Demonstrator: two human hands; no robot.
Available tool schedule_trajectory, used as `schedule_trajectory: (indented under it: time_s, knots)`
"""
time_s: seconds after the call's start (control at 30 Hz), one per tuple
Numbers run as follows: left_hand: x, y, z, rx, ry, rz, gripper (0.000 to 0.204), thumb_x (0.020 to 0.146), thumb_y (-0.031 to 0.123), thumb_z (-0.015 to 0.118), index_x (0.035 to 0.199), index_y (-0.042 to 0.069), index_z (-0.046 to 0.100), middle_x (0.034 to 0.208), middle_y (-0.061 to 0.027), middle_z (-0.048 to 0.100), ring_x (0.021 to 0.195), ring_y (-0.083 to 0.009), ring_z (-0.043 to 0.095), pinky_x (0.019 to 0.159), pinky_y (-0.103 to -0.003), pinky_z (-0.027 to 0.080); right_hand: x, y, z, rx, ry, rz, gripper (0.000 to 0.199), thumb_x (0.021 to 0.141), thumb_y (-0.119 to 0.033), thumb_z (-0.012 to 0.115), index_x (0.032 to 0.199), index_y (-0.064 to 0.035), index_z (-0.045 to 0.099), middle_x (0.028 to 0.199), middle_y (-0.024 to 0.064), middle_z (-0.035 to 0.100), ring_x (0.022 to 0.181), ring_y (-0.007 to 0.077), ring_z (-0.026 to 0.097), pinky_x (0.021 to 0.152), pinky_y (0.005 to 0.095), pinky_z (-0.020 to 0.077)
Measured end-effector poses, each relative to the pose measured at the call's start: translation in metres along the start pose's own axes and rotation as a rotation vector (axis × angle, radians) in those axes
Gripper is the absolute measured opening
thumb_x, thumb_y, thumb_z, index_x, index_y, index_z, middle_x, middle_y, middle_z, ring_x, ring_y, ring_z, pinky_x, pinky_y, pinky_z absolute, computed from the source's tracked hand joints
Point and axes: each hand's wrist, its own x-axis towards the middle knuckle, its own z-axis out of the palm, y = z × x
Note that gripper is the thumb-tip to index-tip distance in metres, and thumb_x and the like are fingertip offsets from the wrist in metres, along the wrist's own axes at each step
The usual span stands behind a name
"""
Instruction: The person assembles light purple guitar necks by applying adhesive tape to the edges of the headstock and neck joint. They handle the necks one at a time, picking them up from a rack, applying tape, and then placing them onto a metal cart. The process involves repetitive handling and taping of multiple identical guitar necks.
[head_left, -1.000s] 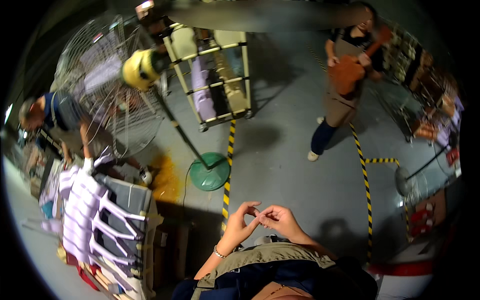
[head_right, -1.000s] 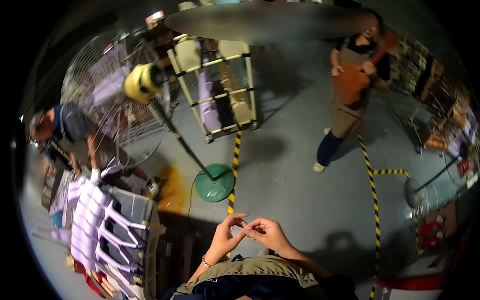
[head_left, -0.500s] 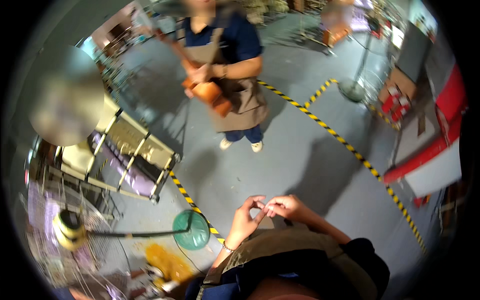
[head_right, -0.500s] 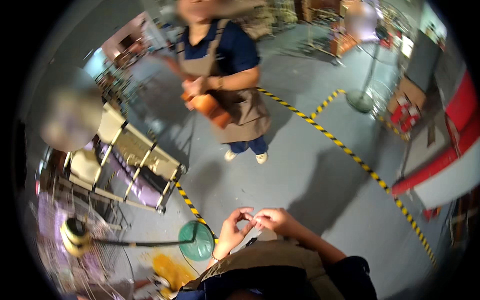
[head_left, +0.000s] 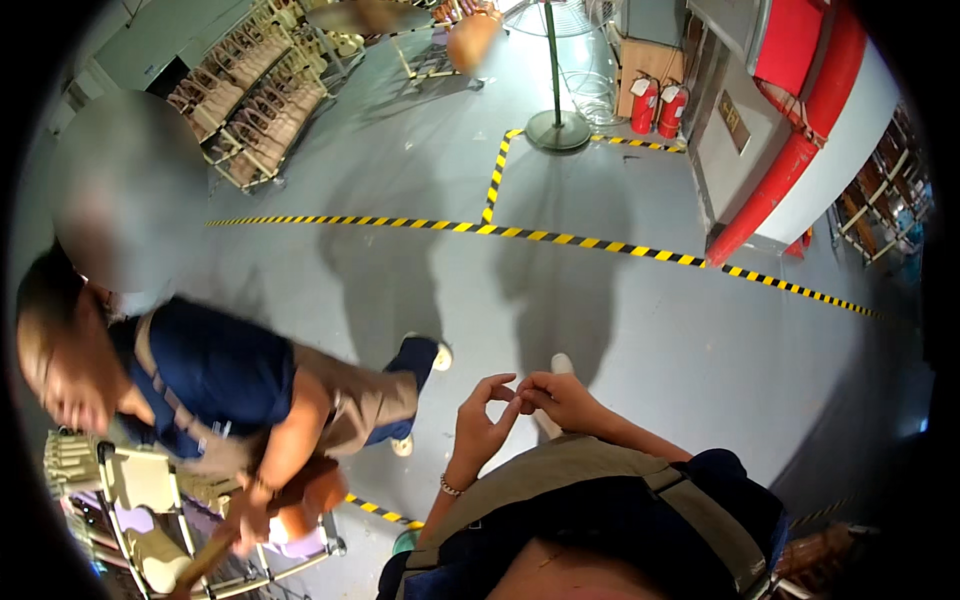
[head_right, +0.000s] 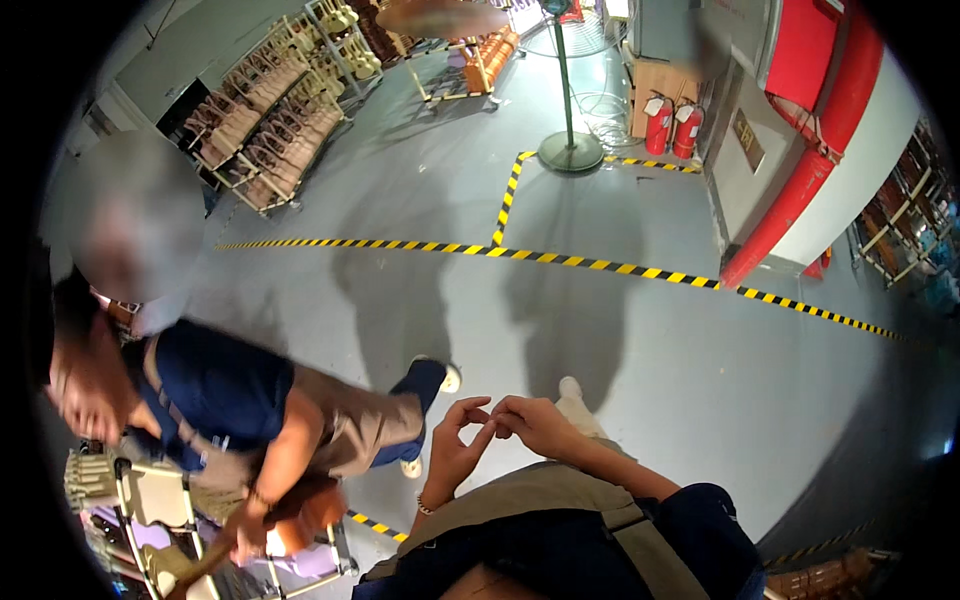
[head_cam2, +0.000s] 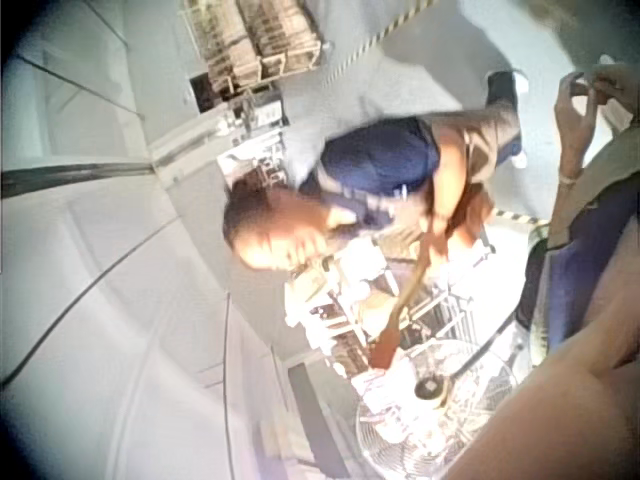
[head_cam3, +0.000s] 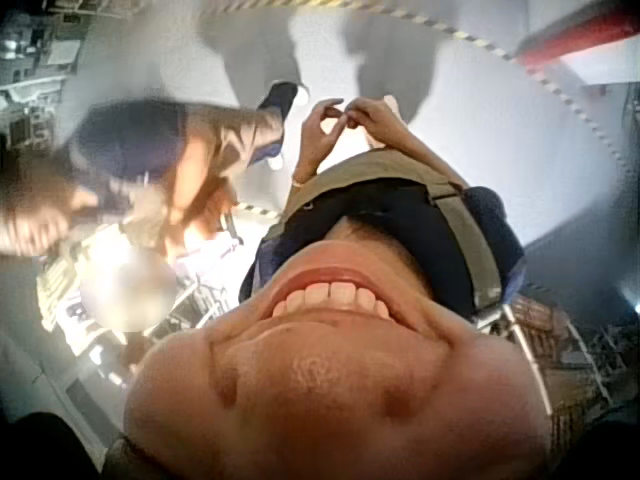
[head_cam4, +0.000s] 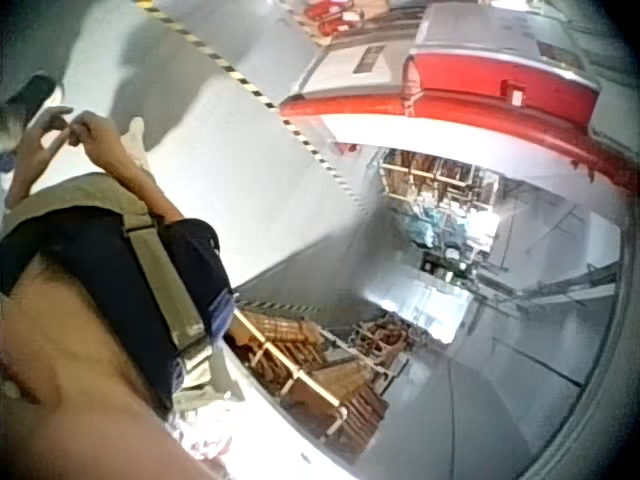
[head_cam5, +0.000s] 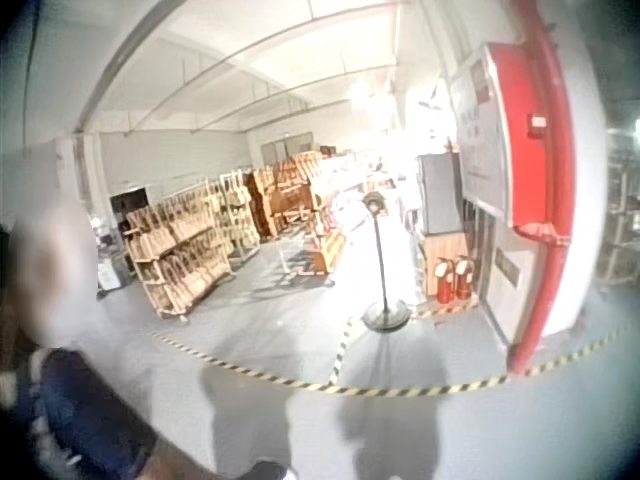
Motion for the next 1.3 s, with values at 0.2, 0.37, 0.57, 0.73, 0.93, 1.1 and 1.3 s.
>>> schedule_trajectory:
  time_s: [0.2, 0.37, 0.57, 0.73, 0.93, 1.1, 1.3]
  knots:
    - [0.146, 0.009, 0.011, -0.033, -0.026, 0.032, 0.031, 0.078, 0.011, 0.063, 0.108, 0.002, 0.055, 0.081, -0.0084, 0.064, 0.078, -0.018, 0.062, 0.074, -0.029, 0.047, 0.104, -0.012, -0.097, 0.041, 0.05, 0.001, 0.014, 0.09, -0.01, 0.049, 0.089, 0.0013, 0.057, 0.071, 0.0062, 0.06, 0.069, 0.0119, 0.057, 0.065, 0.0263, 0.0468]
    - [0.248, 0.012, 0.0, -0.012, -0.058, 0.069, 0.032, 0.079, 0.013, 0.063, 0.108, 0.002, 0.055, 0.084, -0.0094, 0.063, 0.081, -0.0191, 0.061, 0.074, -0.03, 0.047, 0.185, -0.024, -0.158, 0.231, 0.004, -0.012, 0.018, 0.09, -0.016, 0.053, 0.088, 0.001, 0.058, 0.077, 0.0034, 0.062, 0.071, 0.0092, 0.057, 0.066, 0.0244, 0.0471]
    - [0.352, -0.031, -0.023, -0.139, -0.079, -0.015, 0.033, 0.08, 0.014, 0.064, 0.109, 0.001, 0.054, 0.086, -0.0076, 0.06, 0.082, -0.015, 0.06, 0.077, -0.028, 0.046, 0.298, -0.001, -0.191, 0.31, -0.032, 0.119, 0.016, 0.085, -0.016, 0.061, 0.089, 0.0, 0.059, 0.083, 0.0038, 0.062, 0.075, 0.0089, 0.058, 0.068, 0.0236, 0.047]
    - [0.46, -0.076, -0.081, -0.209, -0.091, -0.037, 0.035, 0.082, 0.013, 0.063, 0.113, 0.002, 0.052, 0.087, -0.0063, 0.06, 0.083, -0.0141, 0.059, 0.08, -0.028, 0.046, 0.428, -0.002, -0.206, 0.307, -0.097, 0.115, 0.012, 0.086, -0.012, 0.058, 0.089, -0.0003, 0.058, 0.082, 0.0036, 0.061, 0.077, 0.0092, 0.056, 0.071, 0.024, 0.0461]
    - [0.608, -0.087, -0.17, -0.242, -0.059, 0.085, 0.035, 0.08, 0.016, 0.064, 0.111, 0.002, 0.053, 0.083, -0.0073, 0.061, 0.082, -0.0153, 0.06, 0.076, -0.029, 0.046, 0.593, -0.042, -0.224, 0.311, -0.065, 0.022, 0.016, 0.087, -0.012, 0.057, 0.091, 0.0028, 0.057, 0.084, 0.0053, 0.061, 0.08, 0.0121, 0.059, 0.074, 0.0266, 0.0483]
    - [0.711, -0.104, -0.212, -0.226, -0.104, 0.062, 0.034, 0.081, 0.015, 0.063, 0.111, 0.002, 0.053, 0.085, -0.0056, 0.059, 0.083, -0.0135, 0.058, 0.079, -0.028, 0.046, 0.698, -0.05, -0.248, 0.351, -0.022, 0.068, 0.016, 0.088, -0.013, 0.055, 0.092, 0.0021, 0.058, 0.084, 0.0046, 0.061, 0.081, 0.0121, 0.059, 0.076, 0.0264, 0.0477]
    - [0.842, -0.151, -0.237, -0.183, -0.098, -0.009, 0.033, 0.082, 0.014, 0.062, 0.111, 0.002, 0.053, 0.085, -0.0053, 0.058, 0.083, -0.0119, 0.057, 0.079, -0.027, 0.046, 0.829, -0.034, -0.282, 0.241, 0.078, 0.002, 0.015, 0.091, -0.012, 0.05, 0.091, 0.0018, 0.056, 0.082, 0.0052, 0.06, 0.079, 0.0116, 0.059, 0.075, 0.0252, 0.0474]
